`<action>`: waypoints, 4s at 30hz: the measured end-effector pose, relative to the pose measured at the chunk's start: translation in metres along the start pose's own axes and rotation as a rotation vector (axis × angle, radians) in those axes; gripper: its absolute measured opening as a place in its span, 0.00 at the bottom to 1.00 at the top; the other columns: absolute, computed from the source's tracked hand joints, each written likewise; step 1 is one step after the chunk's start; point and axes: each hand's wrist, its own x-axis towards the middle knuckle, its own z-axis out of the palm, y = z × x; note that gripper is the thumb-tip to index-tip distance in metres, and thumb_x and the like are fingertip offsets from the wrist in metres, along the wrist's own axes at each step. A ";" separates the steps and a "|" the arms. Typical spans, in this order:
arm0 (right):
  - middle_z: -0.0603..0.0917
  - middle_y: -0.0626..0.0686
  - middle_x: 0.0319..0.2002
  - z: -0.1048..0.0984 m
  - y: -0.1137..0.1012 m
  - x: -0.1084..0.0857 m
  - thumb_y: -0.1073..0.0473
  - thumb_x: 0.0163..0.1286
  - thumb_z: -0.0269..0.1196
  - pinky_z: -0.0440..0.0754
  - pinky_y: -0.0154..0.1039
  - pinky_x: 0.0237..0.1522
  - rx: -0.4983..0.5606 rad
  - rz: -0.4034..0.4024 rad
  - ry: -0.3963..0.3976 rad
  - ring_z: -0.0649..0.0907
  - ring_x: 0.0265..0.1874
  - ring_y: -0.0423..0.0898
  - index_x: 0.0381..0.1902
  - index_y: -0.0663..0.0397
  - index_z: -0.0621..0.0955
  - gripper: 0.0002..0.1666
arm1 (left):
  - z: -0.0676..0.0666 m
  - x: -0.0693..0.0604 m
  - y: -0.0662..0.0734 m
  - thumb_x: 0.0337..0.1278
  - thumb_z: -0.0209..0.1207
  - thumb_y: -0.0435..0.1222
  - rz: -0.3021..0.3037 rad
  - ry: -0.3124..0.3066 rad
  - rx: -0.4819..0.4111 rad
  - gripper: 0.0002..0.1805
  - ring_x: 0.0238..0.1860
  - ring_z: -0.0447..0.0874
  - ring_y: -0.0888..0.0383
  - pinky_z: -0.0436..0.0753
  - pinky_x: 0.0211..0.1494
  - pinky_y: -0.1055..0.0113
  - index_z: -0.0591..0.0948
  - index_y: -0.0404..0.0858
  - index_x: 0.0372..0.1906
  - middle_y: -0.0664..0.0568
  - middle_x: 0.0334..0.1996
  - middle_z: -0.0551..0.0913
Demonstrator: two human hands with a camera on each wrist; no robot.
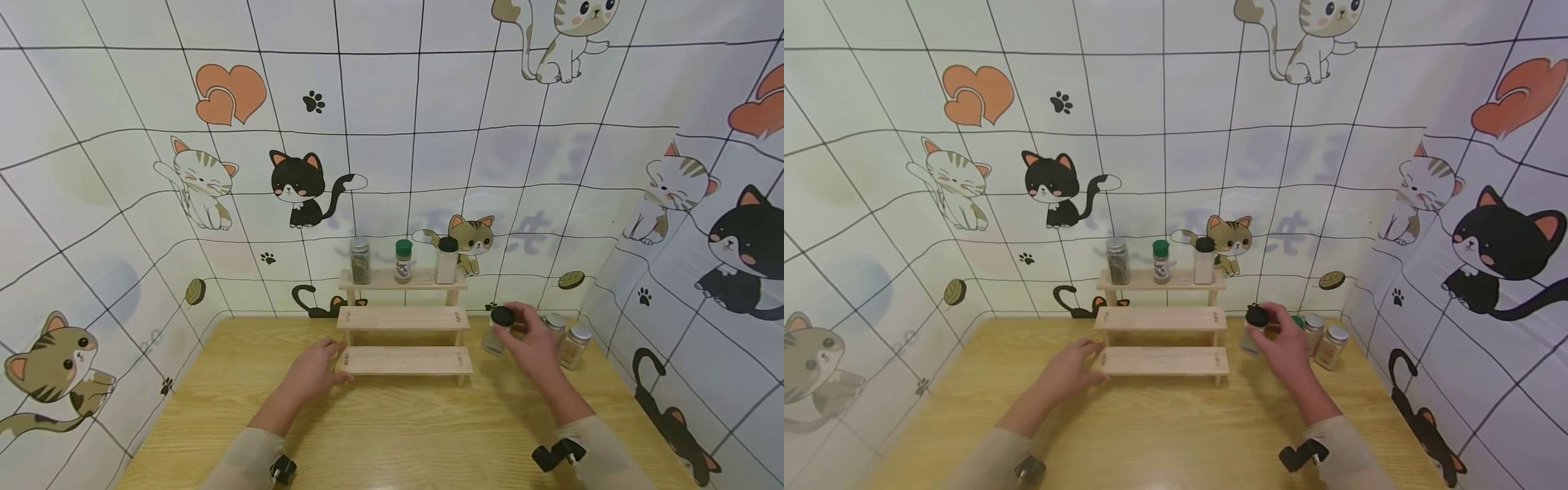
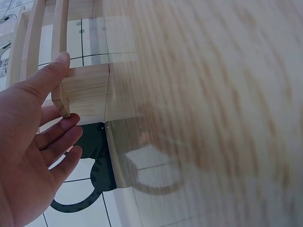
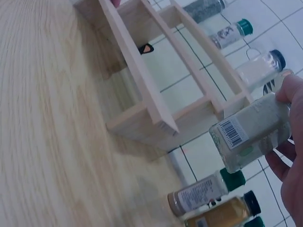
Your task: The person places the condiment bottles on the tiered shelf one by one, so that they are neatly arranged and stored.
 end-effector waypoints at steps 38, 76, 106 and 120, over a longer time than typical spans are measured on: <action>0.86 0.58 0.58 0.066 -0.083 0.061 0.60 0.77 0.75 0.87 0.51 0.56 0.274 -0.037 -0.230 0.86 0.56 0.57 0.72 0.53 0.80 0.29 | -0.002 0.000 0.002 0.59 0.81 0.52 -0.025 0.000 -0.035 0.41 0.68 0.82 0.33 0.84 0.67 0.36 0.83 0.36 0.73 0.34 0.68 0.81; 0.88 0.55 0.59 0.188 -0.137 0.075 0.60 0.74 0.78 0.87 0.53 0.64 0.388 0.005 -0.398 0.87 0.59 0.55 0.70 0.50 0.83 0.29 | 0.003 0.003 -0.002 0.58 0.82 0.52 -0.027 0.005 -0.029 0.41 0.66 0.84 0.36 0.85 0.67 0.38 0.84 0.38 0.72 0.37 0.66 0.83; 0.85 0.54 0.65 0.216 -0.132 0.070 0.58 0.80 0.72 0.82 0.54 0.72 0.357 -0.054 -0.423 0.83 0.68 0.53 0.77 0.48 0.78 0.31 | 0.001 0.001 0.000 0.57 0.83 0.52 -0.013 0.021 -0.042 0.41 0.66 0.84 0.33 0.83 0.68 0.37 0.84 0.37 0.72 0.33 0.67 0.82; 0.81 0.54 0.70 0.184 -0.108 0.047 0.52 0.75 0.77 0.76 0.58 0.74 0.313 -0.085 -0.300 0.78 0.71 0.57 0.78 0.50 0.74 0.40 | 0.007 0.004 -0.005 0.57 0.82 0.53 -0.031 0.030 -0.036 0.42 0.67 0.83 0.34 0.83 0.69 0.37 0.84 0.39 0.72 0.35 0.69 0.82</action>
